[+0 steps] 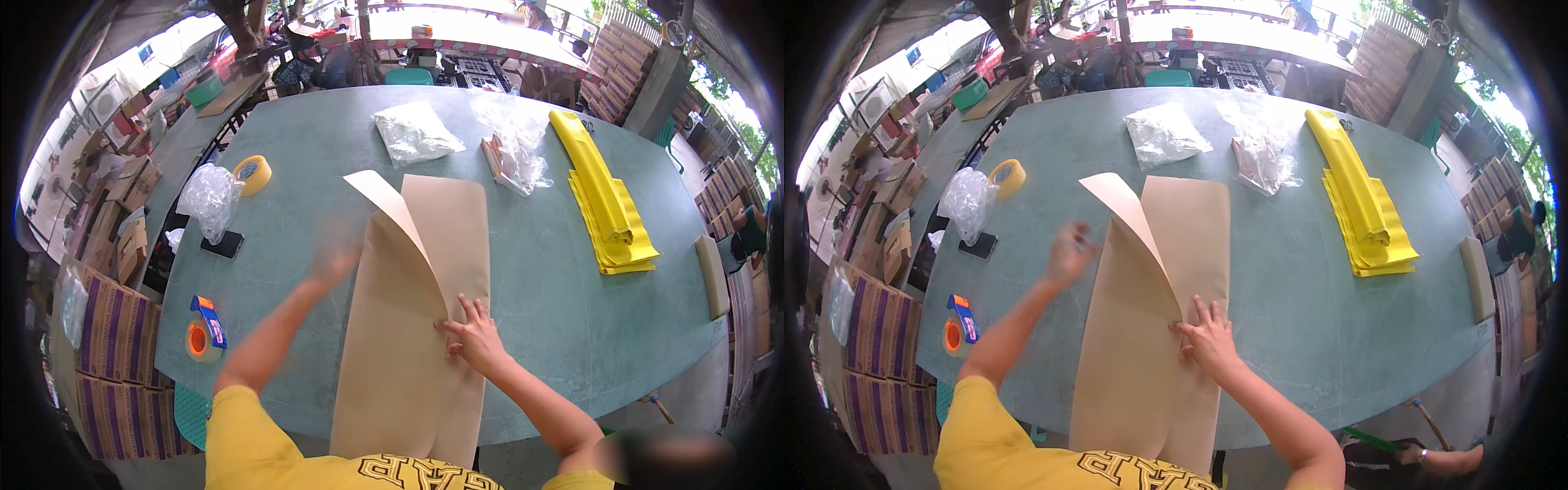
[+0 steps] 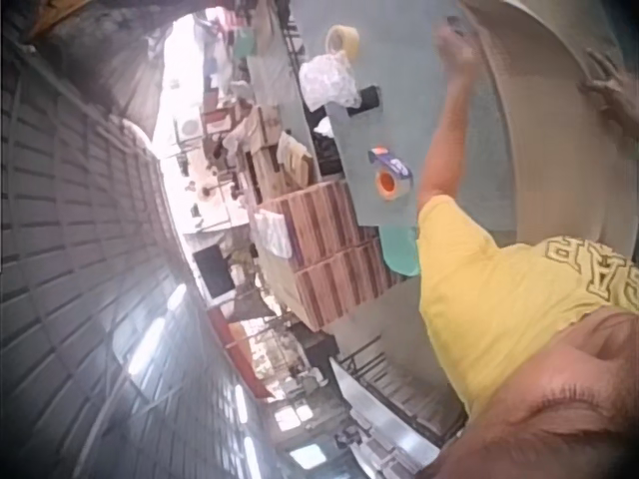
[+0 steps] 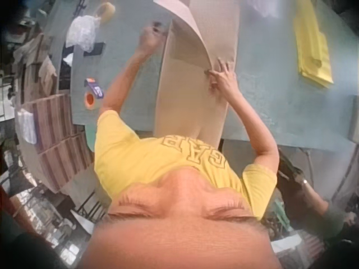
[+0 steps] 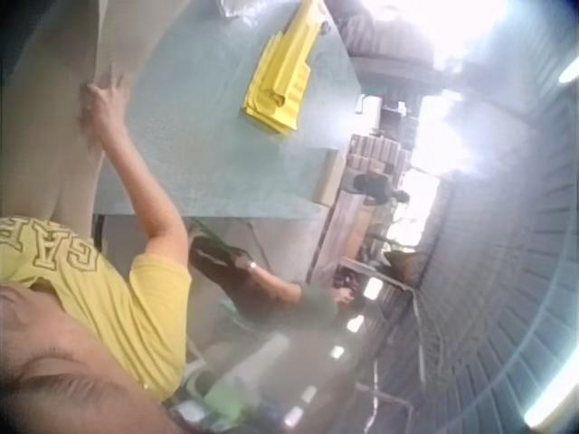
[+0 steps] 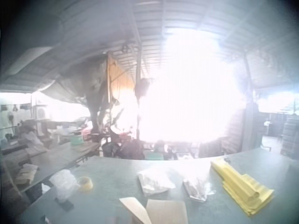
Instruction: The person handles a packaged black item, covers it with plastic wrap, then places it on brown paper, folding and taping the paper to secure the wrapping.
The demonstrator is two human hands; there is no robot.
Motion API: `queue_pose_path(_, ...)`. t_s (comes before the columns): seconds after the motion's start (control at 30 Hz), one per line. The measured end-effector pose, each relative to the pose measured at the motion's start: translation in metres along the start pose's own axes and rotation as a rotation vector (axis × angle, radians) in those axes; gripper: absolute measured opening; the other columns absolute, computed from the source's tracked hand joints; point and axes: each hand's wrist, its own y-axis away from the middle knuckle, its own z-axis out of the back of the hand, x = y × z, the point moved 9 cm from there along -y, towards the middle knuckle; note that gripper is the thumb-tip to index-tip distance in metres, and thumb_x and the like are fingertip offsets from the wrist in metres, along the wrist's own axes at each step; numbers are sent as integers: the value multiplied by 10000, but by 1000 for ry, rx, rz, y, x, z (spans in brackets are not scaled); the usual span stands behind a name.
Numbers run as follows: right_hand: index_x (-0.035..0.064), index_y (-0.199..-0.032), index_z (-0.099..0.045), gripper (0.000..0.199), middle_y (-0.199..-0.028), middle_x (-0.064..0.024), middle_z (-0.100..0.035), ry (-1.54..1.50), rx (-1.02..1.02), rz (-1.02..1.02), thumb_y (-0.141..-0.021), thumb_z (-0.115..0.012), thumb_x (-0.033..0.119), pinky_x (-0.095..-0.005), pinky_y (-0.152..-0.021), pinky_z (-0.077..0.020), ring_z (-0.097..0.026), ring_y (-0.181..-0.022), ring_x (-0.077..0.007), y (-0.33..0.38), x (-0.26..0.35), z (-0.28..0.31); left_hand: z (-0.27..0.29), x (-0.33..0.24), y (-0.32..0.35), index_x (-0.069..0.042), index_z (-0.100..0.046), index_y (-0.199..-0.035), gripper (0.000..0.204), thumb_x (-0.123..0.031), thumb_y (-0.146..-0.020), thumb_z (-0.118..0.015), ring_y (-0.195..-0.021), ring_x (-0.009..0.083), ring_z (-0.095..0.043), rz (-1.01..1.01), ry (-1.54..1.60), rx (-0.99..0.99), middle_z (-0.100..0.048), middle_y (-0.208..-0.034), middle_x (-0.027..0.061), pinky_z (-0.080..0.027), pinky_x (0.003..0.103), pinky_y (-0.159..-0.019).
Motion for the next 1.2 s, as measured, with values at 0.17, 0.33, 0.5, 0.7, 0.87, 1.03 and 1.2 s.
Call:
queue_pose_path(0.17,289,-1146,-606,557,-1454,-153,-232,1,3,21,-634,-774,150,-647,-946,-337,-182,-1328,-450,-4,3,-2,-15,40,-114,-62,-613,-1007,327,-245,-752,-704,-870,205,-581,-406,-97,19,-598,-1046,115,-488,328,-757)
queue_pose_path(0.33,313,-1145,-611,574,-1445,-144,-269,5,14,-3,-625,-781,138,-631,-944,-347,-208,-1320,-449,2,0,1,-145,61,-191,-86,-659,-916,269,-341,-842,-614,-916,231,-605,197,354,512,-663,-886,103,-467,370,-818)
queue_pose_path(0.5,322,-1135,-620,597,-1428,-137,-314,26,-34,32,-598,-798,131,-532,-991,-353,-252,-1302,-440,3,0,2,-152,74,-210,-88,-643,-900,272,-349,-865,-573,-898,302,-593,189,-327,-89,-641,-900,157,-451,414,-771)
queue_pose_path(0.7,294,-1102,-647,588,-1414,-128,-346,6,-62,11,-565,-801,112,-462,-1046,-325,-267,-1305,-401,-4,6,4,-69,19,-64,-56,-455,-1247,467,-358,-896,-515,-1137,380,-470,-221,-440,-257,-447,-1251,267,-375,410,-964)
queue_pose_path(0.87,290,-1090,-655,573,-1396,-129,-372,32,-116,75,-557,-798,133,-454,-1030,-346,-318,-1264,-421,-6,3,7,-72,59,71,62,-135,-1392,696,-363,-935,-441,-1221,458,-365,284,-52,119,-294,-1353,339,-348,436,-1005)
queue_pose_path(1.03,258,-1073,-671,574,-1373,-148,-367,-51,-43,58,-549,-811,68,-442,-1051,-323,-281,-1278,-382,-7,8,7,-33,-2,204,95,-157,-1372,669,-317,-933,-449,-1150,466,-435,385,-65,149,-379,-1284,353,-388,454,-960)
queue_pose_path(1.2,232,-1071,-677,442,-1342,-145,-373,-149,36,26,-653,-777,130,-454,-1029,-325,-246,-1269,-352,-3,0,15,18,-36,295,27,-447,-1229,461,-326,-937,-404,-1001,400,-565,406,-103,380,-548,-1138,265,-457,447,-861)
